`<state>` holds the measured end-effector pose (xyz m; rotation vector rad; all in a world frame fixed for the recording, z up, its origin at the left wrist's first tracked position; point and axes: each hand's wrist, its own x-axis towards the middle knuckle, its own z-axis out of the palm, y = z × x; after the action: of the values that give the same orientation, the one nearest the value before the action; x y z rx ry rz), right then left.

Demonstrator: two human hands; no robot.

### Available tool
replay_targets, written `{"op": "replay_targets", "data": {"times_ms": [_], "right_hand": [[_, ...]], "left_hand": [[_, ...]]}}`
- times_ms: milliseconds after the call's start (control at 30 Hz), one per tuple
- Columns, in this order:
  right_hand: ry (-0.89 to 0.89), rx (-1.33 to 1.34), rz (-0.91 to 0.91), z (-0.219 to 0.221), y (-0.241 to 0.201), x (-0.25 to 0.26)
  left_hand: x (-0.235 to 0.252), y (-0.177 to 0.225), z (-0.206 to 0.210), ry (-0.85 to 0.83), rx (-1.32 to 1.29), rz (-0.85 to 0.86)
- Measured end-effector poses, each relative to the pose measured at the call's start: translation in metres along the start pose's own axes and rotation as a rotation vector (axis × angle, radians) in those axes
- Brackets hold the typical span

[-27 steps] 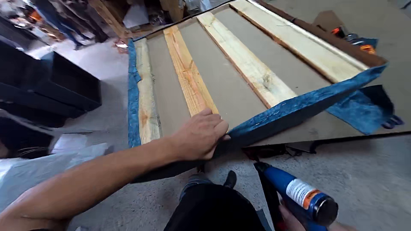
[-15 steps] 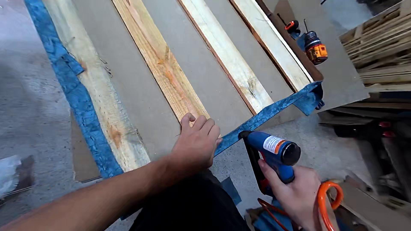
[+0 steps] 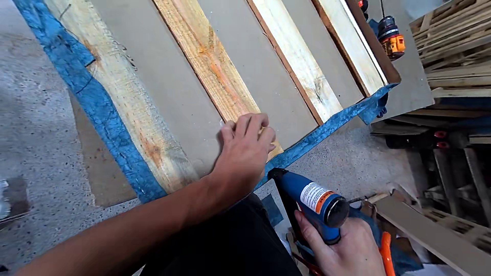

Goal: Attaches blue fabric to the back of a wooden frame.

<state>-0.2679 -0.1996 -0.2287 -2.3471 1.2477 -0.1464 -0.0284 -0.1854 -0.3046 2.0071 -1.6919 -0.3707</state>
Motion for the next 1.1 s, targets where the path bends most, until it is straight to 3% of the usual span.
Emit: {"op": "replay_targets", "data": {"times_ms": [67, 133, 300, 467, 633, 800, 933, 1100], "right_hand": [[0.016, 0.001, 0.010, -0.004, -0.001, 0.003], [0.043, -0.011, -0.006, -0.004, 0.003, 0.008], [0.051, -0.057, -0.058, -0.006, 0.015, 0.015], [-0.075, -0.012, -0.092, -0.017, 0.006, -0.003], [0.002, -0.109, -0.146, 0.000, -0.002, 0.003], [-0.003, -0.076, -0.066, -0.004, -0.008, 0.004], [-0.066, 0.126, 0.077, -0.017, -0.004, -0.029], [-0.127, 0.186, 0.177, 0.012, 0.010, -0.070]], "left_hand": [[-0.019, -0.008, -0.022, 0.031, 0.030, -0.020], [-0.050, -0.014, -0.031, -0.042, 0.068, -0.019], [-0.072, -0.012, -0.013, -0.188, -0.025, 0.034], [-0.070, -0.019, 0.001, 0.004, -0.248, 0.080], [-0.075, -0.015, 0.008, 0.091, -0.075, 0.045], [-0.078, -0.022, -0.003, 0.095, 0.001, 0.027], [-0.122, -0.032, -0.044, 0.089, -0.001, 0.031], [-0.154, -0.020, -0.041, 0.005, 0.098, 0.003]]}}
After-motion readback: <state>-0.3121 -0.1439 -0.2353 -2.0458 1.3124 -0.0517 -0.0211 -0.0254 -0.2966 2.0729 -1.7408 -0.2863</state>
